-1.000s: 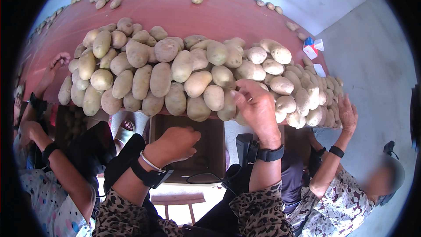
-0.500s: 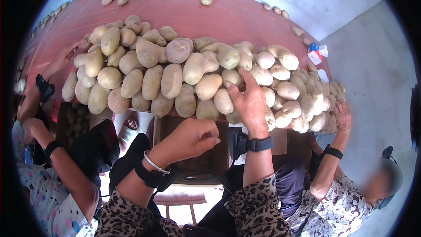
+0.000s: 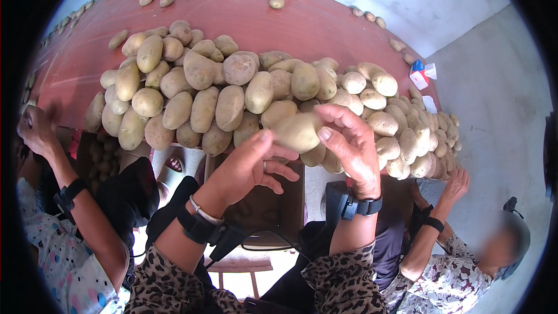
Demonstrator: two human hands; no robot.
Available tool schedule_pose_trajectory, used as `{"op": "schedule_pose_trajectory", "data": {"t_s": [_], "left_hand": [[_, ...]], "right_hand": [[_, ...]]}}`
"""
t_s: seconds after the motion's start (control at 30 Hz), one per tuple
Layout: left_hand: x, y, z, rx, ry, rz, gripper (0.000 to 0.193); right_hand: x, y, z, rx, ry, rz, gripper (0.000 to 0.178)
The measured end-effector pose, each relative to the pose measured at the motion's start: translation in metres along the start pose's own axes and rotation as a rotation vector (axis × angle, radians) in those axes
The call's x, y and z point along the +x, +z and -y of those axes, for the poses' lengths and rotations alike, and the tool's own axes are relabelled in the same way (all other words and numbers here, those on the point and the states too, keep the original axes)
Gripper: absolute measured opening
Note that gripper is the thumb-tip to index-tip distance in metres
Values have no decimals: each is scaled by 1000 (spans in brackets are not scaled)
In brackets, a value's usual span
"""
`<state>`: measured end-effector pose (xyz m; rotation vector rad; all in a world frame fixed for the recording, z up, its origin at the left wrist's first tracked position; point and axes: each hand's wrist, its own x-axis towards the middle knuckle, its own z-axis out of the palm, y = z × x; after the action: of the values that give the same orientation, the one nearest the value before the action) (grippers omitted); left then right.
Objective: Sorting potatoes on a long table and placing selected ones into a cardboard box.
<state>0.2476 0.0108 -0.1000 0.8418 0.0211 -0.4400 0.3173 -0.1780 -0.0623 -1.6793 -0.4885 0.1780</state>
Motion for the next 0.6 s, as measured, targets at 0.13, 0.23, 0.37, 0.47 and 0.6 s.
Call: {"op": "schedule_pose_trajectory", "data": {"t_s": [0.13, 0.23, 0.37, 0.47, 0.6], "left_hand": [[1, -7, 0, 75, 1, -72, 32], [1, -10, 8, 123, -8, -102, 25], [2, -12, 9, 124, 8, -111, 16], [3, -11, 9, 117, 28, -106, 15], [4, -12, 10, 134, 70, -125, 16]], "right_hand": [[8, -3, -10, -184, -27, -214, 30], [13, -2, -24, -509, -109, -355, 28], [13, 4, -25, -535, -87, -298, 26], [12, 7, -21, -548, -75, -281, 24], [11, 7, -26, -558, -121, -299, 25]]}}
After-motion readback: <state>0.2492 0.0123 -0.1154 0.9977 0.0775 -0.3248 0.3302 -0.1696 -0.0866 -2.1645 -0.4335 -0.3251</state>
